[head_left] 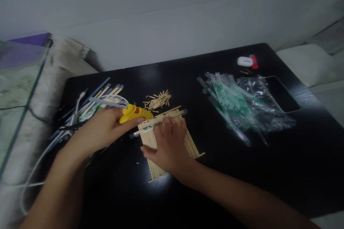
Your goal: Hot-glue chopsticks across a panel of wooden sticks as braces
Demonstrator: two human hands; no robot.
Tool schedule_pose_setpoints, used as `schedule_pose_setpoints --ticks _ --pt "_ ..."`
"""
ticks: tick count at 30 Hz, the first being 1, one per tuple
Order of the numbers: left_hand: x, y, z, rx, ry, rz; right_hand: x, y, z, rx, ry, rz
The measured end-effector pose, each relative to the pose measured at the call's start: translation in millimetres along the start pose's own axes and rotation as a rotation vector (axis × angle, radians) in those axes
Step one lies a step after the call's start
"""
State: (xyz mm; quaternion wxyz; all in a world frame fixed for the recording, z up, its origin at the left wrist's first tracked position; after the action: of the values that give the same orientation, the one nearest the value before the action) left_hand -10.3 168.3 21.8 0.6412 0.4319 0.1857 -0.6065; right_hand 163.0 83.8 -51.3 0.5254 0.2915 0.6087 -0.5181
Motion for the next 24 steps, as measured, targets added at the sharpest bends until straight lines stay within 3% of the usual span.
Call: schedule_pose_setpoints --ticks 8,24 --pt "-1.0 11.5 -1.0 0.045 0.017 -0.023 0.1 0.2 1.1 -0.001 0.019 -0.007" --pt "-4.6 1.5 4.0 0.045 -0.011 0.008 1.3 0.3 1.6 0.0 0.028 0.012"
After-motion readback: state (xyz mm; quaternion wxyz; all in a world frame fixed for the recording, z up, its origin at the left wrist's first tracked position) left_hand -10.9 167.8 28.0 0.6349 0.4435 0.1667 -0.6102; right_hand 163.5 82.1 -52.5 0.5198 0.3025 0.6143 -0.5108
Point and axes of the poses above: each hand's wrist, its own z-axis away from the middle knuckle, its own x-axis out of the palm, y = z × x, the point moved 5 cm from there along -z, towards the middle knuckle, and after that the axes turned 14 degrees about -y, right-handed, at the moved point
